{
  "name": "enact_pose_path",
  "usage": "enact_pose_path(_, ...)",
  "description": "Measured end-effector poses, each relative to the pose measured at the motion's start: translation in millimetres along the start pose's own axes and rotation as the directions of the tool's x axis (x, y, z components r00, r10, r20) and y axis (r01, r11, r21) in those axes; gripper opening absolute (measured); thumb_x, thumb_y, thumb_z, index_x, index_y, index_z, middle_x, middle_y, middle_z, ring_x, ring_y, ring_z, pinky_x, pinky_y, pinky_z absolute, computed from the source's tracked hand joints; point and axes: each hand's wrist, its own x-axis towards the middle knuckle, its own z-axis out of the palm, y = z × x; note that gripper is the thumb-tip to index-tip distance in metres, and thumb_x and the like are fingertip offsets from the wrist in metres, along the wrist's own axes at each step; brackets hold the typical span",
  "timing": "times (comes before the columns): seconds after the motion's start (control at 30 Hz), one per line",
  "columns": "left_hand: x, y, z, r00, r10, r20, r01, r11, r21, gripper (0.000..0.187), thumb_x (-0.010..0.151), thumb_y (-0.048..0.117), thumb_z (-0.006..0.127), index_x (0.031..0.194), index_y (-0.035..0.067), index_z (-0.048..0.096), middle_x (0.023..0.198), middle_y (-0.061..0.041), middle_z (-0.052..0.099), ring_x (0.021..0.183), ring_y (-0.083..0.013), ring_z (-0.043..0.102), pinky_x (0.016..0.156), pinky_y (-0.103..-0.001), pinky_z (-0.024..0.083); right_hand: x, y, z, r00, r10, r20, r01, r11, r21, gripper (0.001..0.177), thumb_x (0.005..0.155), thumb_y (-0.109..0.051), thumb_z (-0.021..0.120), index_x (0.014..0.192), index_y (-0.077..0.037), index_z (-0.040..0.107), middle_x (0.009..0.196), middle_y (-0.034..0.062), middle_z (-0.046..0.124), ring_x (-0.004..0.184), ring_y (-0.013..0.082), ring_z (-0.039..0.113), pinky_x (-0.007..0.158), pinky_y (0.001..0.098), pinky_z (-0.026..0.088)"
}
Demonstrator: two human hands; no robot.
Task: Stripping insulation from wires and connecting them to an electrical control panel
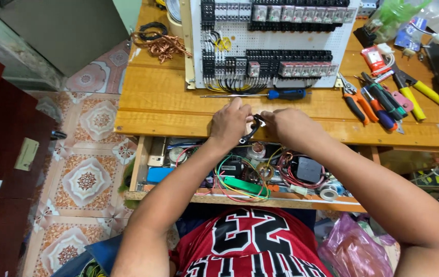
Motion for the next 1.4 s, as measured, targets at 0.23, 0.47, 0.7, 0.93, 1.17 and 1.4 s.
enact_pose_path(0.23,4.8,-2.4,-0.7,0.998,-0.008,0.063,0.011,0.999,-0.037,0.018,0.091,0.035,0.069,0.091,0.018,0.063,0.089,-0.003,0.049,0.091,-0.0363,0.068,0.076,-0.050,0.060,-6.0,9.2,11.6,0.995,-0.022,-0.096,0.012,0.994,-0.106,0.022,0.096,-0.041,0.054,0.104,-0.025,0.067,0.082,0.0035,0.070,0.075,0.0354,0.074,0.063,0.0507,0.061)
enact_pose_path(0.47,3.7,0.2,-3.5,0.997,-0.027,0.076,0.030,0.999,-0.037,0.018,0.092,0.036,0.067,0.092,0.019,0.063,0.090,-0.003,0.048,0.094,-0.0357,0.067,0.078,-0.051,0.060,-8.1,5.7,11.9,0.986,-0.026,-0.162,0.018,0.998,-0.053,0.018,0.100,-0.034,0.054,0.105,-0.023,0.068,0.082,0.0055,0.068,0.073,0.0355,0.073,0.060,0.0499,0.060)
enact_pose_path(0.7,3.0,-1.5,-0.1,0.997,-0.029,0.071,0.032,0.999,-0.038,0.017,0.093,0.035,0.067,0.092,0.019,0.062,0.089,-0.002,0.047,0.092,-0.0348,0.067,0.077,-0.050,0.060,-3.3,9.6,18.7,0.989,-0.011,-0.147,0.005,0.999,-0.039,0.015,0.099,-0.034,0.057,0.102,-0.024,0.067,0.083,0.0039,0.069,0.074,0.0362,0.073,0.060,0.0502,0.060)
enact_pose_path(0.93,3.5,-0.3,-0.3,0.998,-0.027,0.055,0.030,0.999,-0.039,0.019,0.092,0.034,0.067,0.092,0.017,0.061,0.089,-0.003,0.047,0.090,-0.0357,0.066,0.076,-0.051,0.060,-8.1,9.7,18.7,0.989,0.004,-0.151,-0.003,1.000,0.005,0.014,0.099,-0.033,0.058,0.100,-0.022,0.067,0.085,0.0028,0.069,0.077,0.0342,0.073,0.062,0.0488,0.060)
enact_pose_path(1.17,3.7,-2.1,1.5,0.998,-0.025,0.056,0.026,0.999,-0.027,0.019,0.092,0.037,0.067,0.092,0.019,0.061,0.090,-0.002,0.047,0.090,-0.0345,0.066,0.075,-0.050,0.060,-7.6,12.3,20.0,0.993,0.009,-0.121,-0.002,0.999,0.054,0.018,0.100,-0.030,0.058,0.108,-0.019,0.069,0.086,0.0049,0.070,0.078,0.0353,0.074,0.064,0.0503,0.061)
enact_pose_path(1.4,3.4,-2.2,6.1,0.998,-0.031,0.062,0.033,0.999,-0.034,0.019,0.093,0.037,0.066,0.092,0.019,0.061,0.090,-0.001,0.047,0.090,-0.0343,0.066,0.075,-0.050,0.060,-7.6,13.1,23.6,0.996,0.074,-0.051,-0.067,0.989,0.132,0.021,0.099,-0.031,0.058,0.114,-0.020,0.069,0.091,0.0072,0.071,0.082,0.0388,0.074,0.069,0.0534,0.062)
